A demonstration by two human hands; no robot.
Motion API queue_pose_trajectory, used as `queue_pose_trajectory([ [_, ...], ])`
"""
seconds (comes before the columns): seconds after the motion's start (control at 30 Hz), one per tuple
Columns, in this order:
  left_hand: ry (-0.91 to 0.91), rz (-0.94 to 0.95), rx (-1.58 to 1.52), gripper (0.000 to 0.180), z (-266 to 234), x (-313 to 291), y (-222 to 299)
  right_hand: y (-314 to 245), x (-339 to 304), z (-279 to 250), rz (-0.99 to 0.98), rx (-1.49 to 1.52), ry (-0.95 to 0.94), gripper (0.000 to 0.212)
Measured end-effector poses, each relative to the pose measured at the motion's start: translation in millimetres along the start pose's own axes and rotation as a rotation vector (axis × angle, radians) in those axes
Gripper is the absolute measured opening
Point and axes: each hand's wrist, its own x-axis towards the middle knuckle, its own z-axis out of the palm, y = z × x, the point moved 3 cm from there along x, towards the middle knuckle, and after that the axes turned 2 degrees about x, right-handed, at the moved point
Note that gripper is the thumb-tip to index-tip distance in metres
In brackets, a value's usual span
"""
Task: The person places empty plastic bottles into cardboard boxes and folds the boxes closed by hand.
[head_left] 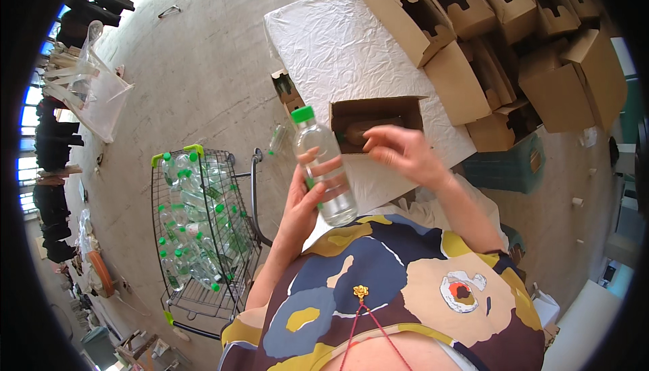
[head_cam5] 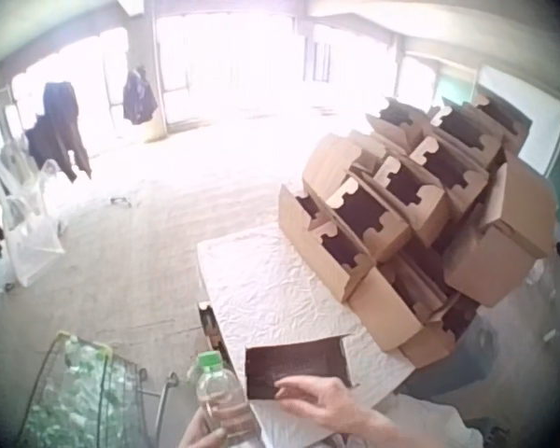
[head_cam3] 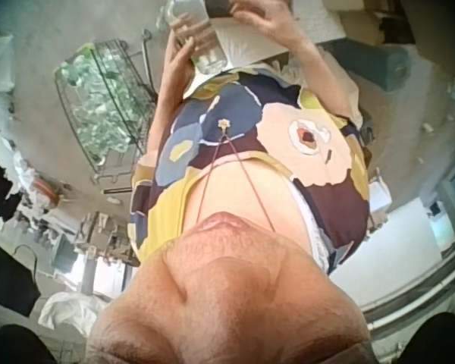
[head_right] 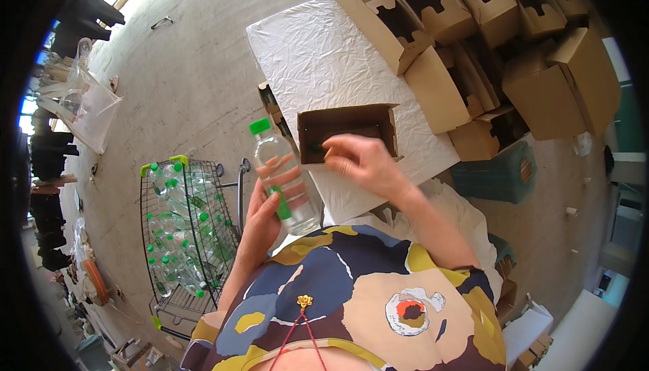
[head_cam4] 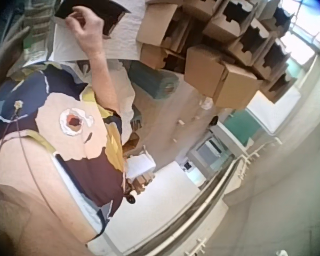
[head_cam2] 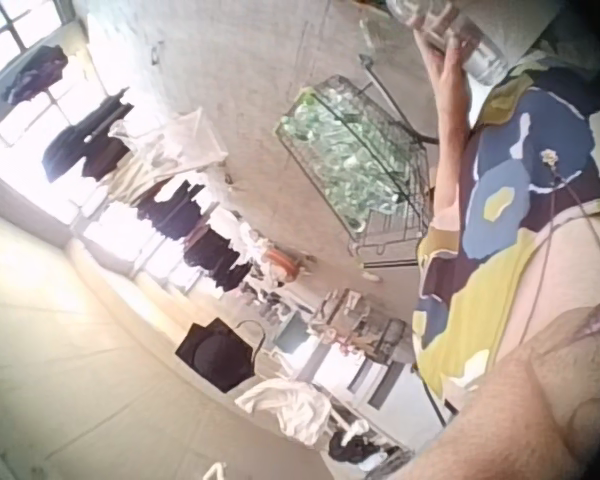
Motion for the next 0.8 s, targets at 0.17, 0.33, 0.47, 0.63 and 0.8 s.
queue_pose_trajectory([
  [0.17,-0.124,0.034,0.256,0.084,35,15,-5,8,-29,24,0.178,0.22,0.02,0.078],
  [0.33,-0.151,0.12,0.621,0.063,36,29,1,-21,-30,-33,0.051,-0.177,0.052,0.072],
  [0.47,0.184,0.373,0.84,0.041,11,44,6,-46,-18,-57,-0.135,-0.81,0.028,0.071],
  [0.63,0.208,0.383,0.982,0.042,-15,57,-14,-12,24,-45,-0.019,-1.226,-0.188,0.064],
  [0.8,0.151,0.319,1.019,0.046,-21,63,-33,46,72,-17,0.253,-1.345,-0.597,0.062],
])
